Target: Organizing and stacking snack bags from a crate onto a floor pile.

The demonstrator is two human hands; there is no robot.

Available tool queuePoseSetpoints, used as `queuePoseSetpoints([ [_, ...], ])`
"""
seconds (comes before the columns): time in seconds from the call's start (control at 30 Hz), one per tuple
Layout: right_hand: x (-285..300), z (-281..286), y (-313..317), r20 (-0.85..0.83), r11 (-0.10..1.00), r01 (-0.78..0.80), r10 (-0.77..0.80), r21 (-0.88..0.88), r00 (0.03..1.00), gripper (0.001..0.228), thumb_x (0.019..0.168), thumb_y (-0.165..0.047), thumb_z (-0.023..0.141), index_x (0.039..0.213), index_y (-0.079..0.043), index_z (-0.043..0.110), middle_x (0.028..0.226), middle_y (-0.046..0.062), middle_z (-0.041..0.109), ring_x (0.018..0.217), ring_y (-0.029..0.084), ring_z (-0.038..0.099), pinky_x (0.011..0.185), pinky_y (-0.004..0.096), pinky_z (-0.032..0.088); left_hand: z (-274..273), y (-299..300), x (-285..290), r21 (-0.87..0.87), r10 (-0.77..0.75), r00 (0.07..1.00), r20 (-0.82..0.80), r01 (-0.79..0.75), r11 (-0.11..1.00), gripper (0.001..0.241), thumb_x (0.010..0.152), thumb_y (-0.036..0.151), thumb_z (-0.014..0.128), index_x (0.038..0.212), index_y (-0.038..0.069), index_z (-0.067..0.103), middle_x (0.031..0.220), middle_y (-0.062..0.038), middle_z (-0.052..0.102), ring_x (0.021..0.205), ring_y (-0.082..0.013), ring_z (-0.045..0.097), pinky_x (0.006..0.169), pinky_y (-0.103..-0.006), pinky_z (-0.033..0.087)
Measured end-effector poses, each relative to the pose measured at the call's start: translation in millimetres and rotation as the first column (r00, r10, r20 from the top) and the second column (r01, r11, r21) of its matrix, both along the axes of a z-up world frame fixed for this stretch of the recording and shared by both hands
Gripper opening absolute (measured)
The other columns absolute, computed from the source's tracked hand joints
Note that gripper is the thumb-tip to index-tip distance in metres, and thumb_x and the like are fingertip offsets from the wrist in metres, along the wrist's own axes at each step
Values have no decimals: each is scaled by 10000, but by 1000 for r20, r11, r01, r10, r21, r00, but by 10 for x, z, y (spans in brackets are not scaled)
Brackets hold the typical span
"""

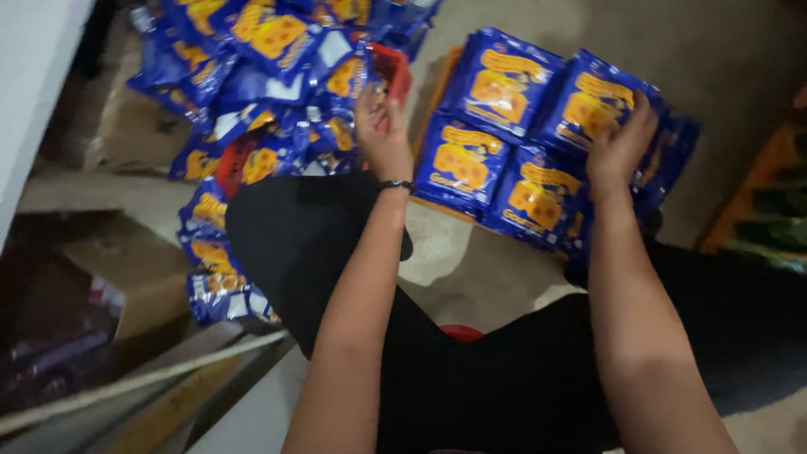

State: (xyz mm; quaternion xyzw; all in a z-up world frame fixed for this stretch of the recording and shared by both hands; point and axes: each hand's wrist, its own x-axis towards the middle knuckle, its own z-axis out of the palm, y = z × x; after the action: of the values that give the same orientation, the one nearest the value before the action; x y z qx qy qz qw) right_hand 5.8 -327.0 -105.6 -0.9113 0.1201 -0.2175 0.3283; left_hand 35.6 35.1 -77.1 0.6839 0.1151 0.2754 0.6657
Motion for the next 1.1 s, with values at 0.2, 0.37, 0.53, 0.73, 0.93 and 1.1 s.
queuePoseSetpoints([
  [0.2, 93, 450, 581, 53, 983, -181, 180, 13, 982, 556, 1001, 97, 607, 1532, -7, 479, 1471, 235, 531, 1373, 413, 541, 1166, 458, 443, -173, 828, -327, -226, 269, 952, -146, -297, 928, 427, 1018, 59, 586, 1441, 21, 532, 1390, -153, 610, 974, -215, 652, 739, -274, 552],
  [0.37, 83, 622, 1055, 59, 934, -351, 355, -72, 933, 555, 980, 111, 604, 1513, 2, 495, 1425, 250, 553, 1330, 434, 551, 1152, 474, 452, -192, 1271, -595, -315, 393, 913, -112, -408, 857, 417, 1005, 33, 548, 1420, 49, 512, 1395, -115, 598, 1054, -194, 672, 725, -272, 587],
  [0.53, 106, 802, 1516, 60, 851, -513, 521, -110, 852, 538, 984, 107, 604, 1501, 2, 502, 1405, 251, 581, 1264, 424, 596, 1096, 461, 501, 1083, 1573, -821, -539, 407, 896, -177, -434, 721, 467, 981, 103, 576, 1439, 134, 491, 1383, -33, 568, 1119, -157, 625, 843, -326, 564],
  [0.73, 137, 1217, 2290, 58, 773, -625, 622, 111, 781, 406, 1066, 52, 597, 1460, -33, 548, 1332, 173, 658, 1073, 255, 699, 869, 347, 584, 2060, 2180, -1430, -645, 400, 892, 209, -181, 742, 469, 1050, 229, 661, 1484, 137, 508, 1440, -67, 590, 1180, -192, 592, 977, -402, 525],
  [0.93, 50, 2112, 3338, 351, 434, -818, 750, 378, 560, 198, 1215, 23, 558, 1412, 15, 554, 1287, 135, 679, 1111, 196, 683, 946, 322, 601, 1679, 2511, -1822, -580, 593, 784, 185, -400, 709, 426, 1053, 211, 645, 1457, 139, 528, 1430, -67, 591, 1182, -186, 608, 954, -404, 543],
  [1.1, -31, 2550, 4315, 433, 160, -857, 808, 490, 399, 131, 1237, -59, 593, 1352, 1, 575, 1211, 118, 683, 1032, 156, 707, 812, 274, 626, 1092, 2561, -1907, -722, 625, 780, -41, -455, 521, 339, 1029, 176, 608, 1364, 144, 572, 1316, -32, 639, 1127, -167, 599, 903, -366, 540],
])
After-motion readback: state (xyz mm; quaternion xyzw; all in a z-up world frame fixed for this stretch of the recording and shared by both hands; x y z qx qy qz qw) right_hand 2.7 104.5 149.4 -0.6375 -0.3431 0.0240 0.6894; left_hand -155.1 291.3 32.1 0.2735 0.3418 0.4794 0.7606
